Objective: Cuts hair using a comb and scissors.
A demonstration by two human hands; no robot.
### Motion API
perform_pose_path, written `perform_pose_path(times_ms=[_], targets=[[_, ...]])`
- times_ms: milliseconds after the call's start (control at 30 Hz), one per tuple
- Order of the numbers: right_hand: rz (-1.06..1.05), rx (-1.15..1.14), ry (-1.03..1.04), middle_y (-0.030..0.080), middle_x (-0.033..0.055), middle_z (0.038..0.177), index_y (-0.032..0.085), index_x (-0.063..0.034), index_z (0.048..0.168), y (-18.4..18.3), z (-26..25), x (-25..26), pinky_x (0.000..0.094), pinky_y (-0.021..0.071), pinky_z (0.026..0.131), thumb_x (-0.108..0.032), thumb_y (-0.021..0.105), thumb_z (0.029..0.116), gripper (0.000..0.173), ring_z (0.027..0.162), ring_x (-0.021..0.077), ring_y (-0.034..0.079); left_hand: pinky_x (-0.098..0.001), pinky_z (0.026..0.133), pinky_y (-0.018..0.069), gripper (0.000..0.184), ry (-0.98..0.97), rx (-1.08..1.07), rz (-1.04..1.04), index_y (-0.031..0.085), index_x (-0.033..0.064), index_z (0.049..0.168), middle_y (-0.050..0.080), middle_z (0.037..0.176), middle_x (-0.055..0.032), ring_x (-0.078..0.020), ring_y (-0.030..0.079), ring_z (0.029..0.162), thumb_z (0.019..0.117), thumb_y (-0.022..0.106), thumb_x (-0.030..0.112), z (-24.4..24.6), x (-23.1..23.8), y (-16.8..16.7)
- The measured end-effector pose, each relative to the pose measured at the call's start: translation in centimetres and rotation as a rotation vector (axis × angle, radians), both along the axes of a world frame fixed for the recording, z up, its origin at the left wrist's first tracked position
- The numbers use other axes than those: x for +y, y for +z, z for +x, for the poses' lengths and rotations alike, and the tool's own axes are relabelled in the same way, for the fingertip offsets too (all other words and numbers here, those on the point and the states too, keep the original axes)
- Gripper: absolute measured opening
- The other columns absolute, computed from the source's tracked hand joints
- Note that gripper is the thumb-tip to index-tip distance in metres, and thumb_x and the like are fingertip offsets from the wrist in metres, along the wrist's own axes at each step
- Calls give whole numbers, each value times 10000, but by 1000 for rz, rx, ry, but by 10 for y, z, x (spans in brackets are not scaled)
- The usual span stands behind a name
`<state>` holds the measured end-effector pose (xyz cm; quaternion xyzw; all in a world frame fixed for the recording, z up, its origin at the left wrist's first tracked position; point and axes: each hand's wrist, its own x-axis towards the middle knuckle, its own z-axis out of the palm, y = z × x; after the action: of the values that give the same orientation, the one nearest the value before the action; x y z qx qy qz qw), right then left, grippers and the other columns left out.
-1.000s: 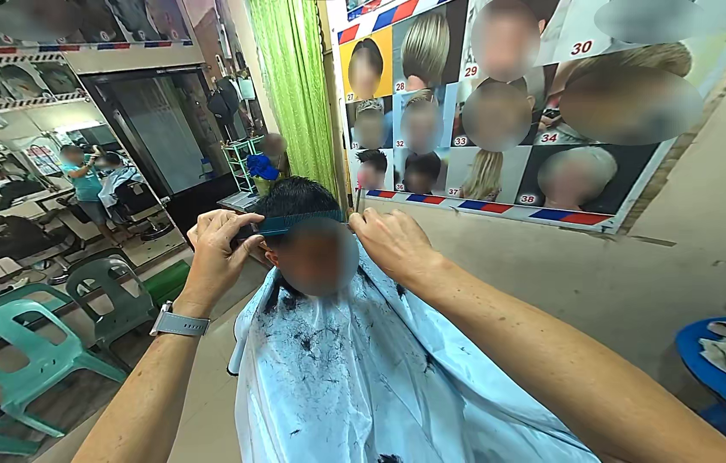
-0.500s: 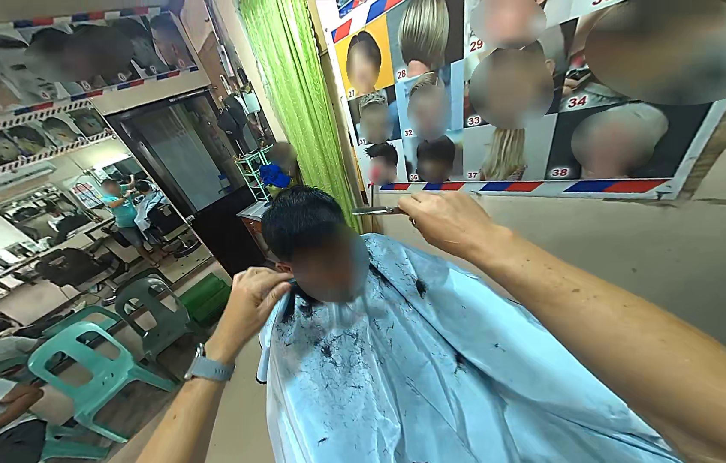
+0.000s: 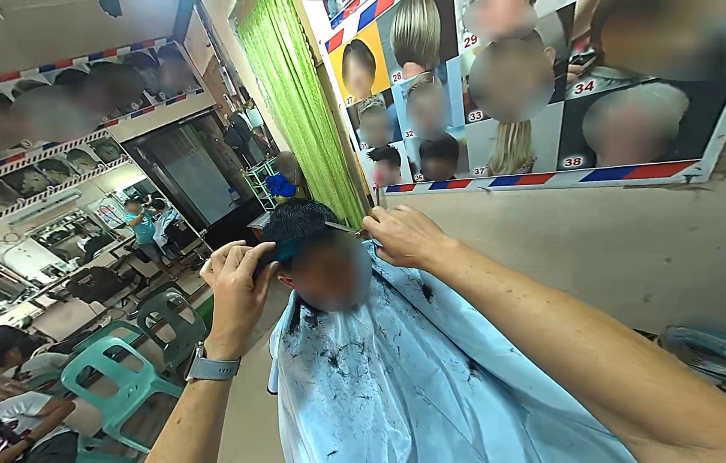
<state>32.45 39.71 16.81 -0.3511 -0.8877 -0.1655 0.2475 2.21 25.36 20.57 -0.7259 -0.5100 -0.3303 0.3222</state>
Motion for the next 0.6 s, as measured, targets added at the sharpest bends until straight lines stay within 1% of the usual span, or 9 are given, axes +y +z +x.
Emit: perform_pose_path(times_ms=[67,167,200,267,333,467,533,600], targets=[[18,7,18,650,173,1030,636,-50,1128,7,-7,-3,510,538,821,-153,710,878,281,912,348,676,-572,1057,322,307,-3,-1,3,703,230,1282,670,1096,-29,-279,512,1269,991,669,323,2,-1,3],[52,19,43,649,174,967,623,-33,1095,12,-11,-9,489,545,740,-45,603,959,138,829,344,681,-576,1053,326,311,1,6,9,705,223,1280,677,1105,-35,-287,517,1270,989,671,326,4,-2,5],[61,27,55,650,178,950,623,-26,1094,13,-11,-9,483,541,711,-10,576,971,133,799,344,680,-579,1053,324,311,1,8,10,705,217,1278,677,1114,-39,-290,517,1272,989,673,327,4,-3,6],[79,43,88,649,180,916,625,-17,1084,12,-9,-9,482,552,669,38,563,964,146,753,349,677,-583,1052,320,309,0,12,14,706,208,1275,678,1117,-42,-292,515,1272,991,671,324,4,-4,8],[78,51,99,650,180,914,621,-17,1083,13,-7,-9,485,559,651,45,568,961,147,745,354,681,-582,1053,321,309,4,16,10,706,214,1278,679,1113,-37,-288,515,1276,992,670,324,4,-5,10],[46,45,69,652,179,946,628,-30,1096,19,-10,-11,498,544,689,-22,590,959,142,785,358,678,-576,1041,320,313,6,23,16,705,221,1284,677,1093,-40,-292,513,1268,994,665,330,4,-6,16],[9,31,60,657,179,967,625,-36,1121,26,-10,-15,500,557,650,-20,580,980,149,757,360,683,-594,1040,326,319,38,-12,67,701,214,1290,687,1130,-51,-306,511,1286,1005,648,347,5,-8,18],[-20,60,82,661,186,997,625,-36,1139,33,-4,-18,524,572,665,5,577,979,172,795,373,693,-618,1049,314,336,63,-57,97,679,207,1319,675,1182,-69,-328,491,1309,1020,626,352,9,-12,13]])
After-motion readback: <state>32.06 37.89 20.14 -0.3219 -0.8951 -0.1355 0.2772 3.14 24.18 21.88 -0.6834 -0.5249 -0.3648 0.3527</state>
